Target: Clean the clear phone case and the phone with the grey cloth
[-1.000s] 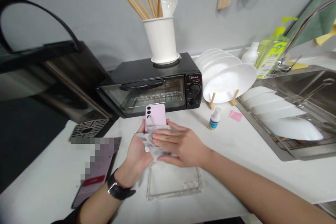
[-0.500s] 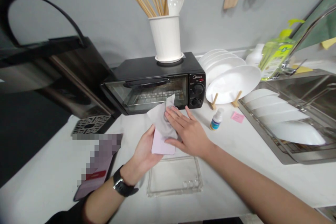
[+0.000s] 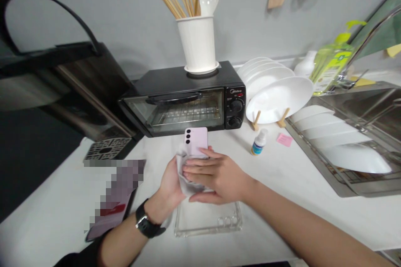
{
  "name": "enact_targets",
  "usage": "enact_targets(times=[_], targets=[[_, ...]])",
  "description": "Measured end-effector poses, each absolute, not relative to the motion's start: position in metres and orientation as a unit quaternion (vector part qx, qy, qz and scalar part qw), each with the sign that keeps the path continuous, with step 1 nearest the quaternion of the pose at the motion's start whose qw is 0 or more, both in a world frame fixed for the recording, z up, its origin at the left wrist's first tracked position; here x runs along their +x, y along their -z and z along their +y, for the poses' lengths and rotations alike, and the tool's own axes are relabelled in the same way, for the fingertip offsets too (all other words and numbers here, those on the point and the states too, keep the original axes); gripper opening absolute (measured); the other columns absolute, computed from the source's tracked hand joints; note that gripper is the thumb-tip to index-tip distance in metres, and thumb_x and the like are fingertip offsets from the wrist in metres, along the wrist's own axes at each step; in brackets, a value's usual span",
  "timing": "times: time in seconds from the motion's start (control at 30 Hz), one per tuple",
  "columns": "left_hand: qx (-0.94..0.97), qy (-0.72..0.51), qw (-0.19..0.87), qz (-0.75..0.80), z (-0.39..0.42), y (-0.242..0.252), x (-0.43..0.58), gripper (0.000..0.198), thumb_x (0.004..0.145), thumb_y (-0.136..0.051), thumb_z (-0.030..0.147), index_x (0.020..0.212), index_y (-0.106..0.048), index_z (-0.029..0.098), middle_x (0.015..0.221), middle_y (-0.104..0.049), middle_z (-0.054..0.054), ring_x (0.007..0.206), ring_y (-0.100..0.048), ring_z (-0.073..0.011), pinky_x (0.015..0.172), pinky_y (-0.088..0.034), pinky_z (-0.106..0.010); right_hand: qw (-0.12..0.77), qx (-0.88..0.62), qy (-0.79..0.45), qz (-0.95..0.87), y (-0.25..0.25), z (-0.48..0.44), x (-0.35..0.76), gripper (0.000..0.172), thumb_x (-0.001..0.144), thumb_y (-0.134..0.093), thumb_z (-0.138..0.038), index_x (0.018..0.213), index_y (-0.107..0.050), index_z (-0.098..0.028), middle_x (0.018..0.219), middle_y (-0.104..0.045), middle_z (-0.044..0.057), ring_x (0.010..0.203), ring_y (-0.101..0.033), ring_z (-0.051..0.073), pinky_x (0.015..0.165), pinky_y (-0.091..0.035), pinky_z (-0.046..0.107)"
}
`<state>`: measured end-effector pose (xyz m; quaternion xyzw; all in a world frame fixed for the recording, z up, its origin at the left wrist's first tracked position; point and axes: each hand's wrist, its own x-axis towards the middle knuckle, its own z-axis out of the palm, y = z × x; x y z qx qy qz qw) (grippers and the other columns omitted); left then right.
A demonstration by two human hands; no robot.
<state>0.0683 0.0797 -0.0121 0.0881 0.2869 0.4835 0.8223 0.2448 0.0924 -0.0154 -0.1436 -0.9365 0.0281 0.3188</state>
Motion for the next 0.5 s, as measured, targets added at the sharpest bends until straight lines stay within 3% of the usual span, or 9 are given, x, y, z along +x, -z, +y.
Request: enact_targets(times=[0.1,0.2,0.27,0.33,0.4,0.5], targets=[[0.093,-0.496,0.815,0.286,0.0800,0.0103,0.0679,0.042,0.103,-0.051,0.042,0.126,-0.071,0.013,0.109,-0.080,-0.013,0.099,-0.077,-0.0306,0.093,-0.059,-0.044,0.358,-0.247,-0.003,-0.901,0.0153,0.0955,0.2479,0.045,0.108,-0.050,-0.041,0.147,-0.057,-0.021,0.141,-0.068,0.009,0.136,-0.061,0.023,0.130,-0.022,0.054],[0.097,-0.486,0.820,0.285,0.0779,0.0109,0.0684,0.037,0.101,-0.055,0.039,0.123,-0.072,0.015,0.108,-0.080,-0.011,0.098,-0.077,-0.0295,0.093,-0.059,-0.042,0.324,-0.315,0.006,-0.892,0.0145,0.0963,0.2461,0.066,0.105,-0.048,-0.056,0.159,-0.041,-0.018,0.159,-0.048,0.015,0.151,-0.042,0.033,0.128,-0.007,0.068],[0.096,-0.479,0.827,0.278,0.0768,0.0118,0.0681,0.034,0.100,-0.056,0.036,0.117,-0.073,0.013,0.104,-0.080,-0.012,0.098,-0.077,-0.0294,0.092,-0.059,-0.041,0.306,-0.236,-0.015,-0.922,0.0154,0.0937,0.2428,0.077,0.102,-0.046,-0.066,0.160,-0.039,-0.016,0.159,-0.048,0.015,0.152,-0.041,0.031,0.130,-0.006,0.063],[0.096,-0.475,0.833,0.266,0.0769,0.0112,0.0675,0.034,0.100,-0.055,0.036,0.114,-0.074,0.011,0.102,-0.080,-0.013,0.099,-0.077,-0.0299,0.091,-0.059,-0.040,0.319,-0.154,-0.031,-0.935,0.0165,0.0917,0.2419,0.066,0.104,-0.048,-0.060,0.155,-0.047,-0.018,0.150,-0.061,0.010,0.144,-0.053,0.023,0.132,-0.014,0.052],[0.097,-0.476,0.835,0.259,0.0777,0.0091,0.0676,0.036,0.101,-0.054,0.038,0.114,-0.074,0.011,0.103,-0.080,-0.013,0.100,-0.076,-0.0300,0.092,-0.059,-0.041,0.354,-0.170,-0.020,-0.920,0.0162,0.0922,0.2442,0.048,0.107,-0.051,-0.045,0.150,-0.054,-0.022,0.140,-0.069,0.006,0.135,-0.062,0.019,0.131,-0.019,0.047],[0.095,-0.488,0.825,0.267,0.0777,0.0075,0.0693,0.035,0.102,-0.052,0.037,0.118,-0.074,0.014,0.103,-0.080,-0.010,0.098,-0.076,-0.0282,0.092,-0.058,-0.040,0.349,-0.292,0.007,-0.890,0.0141,0.0947,0.2469,0.054,0.107,-0.051,-0.042,0.155,-0.047,-0.019,0.152,-0.058,0.011,0.144,-0.053,0.027,0.131,-0.011,0.059]])
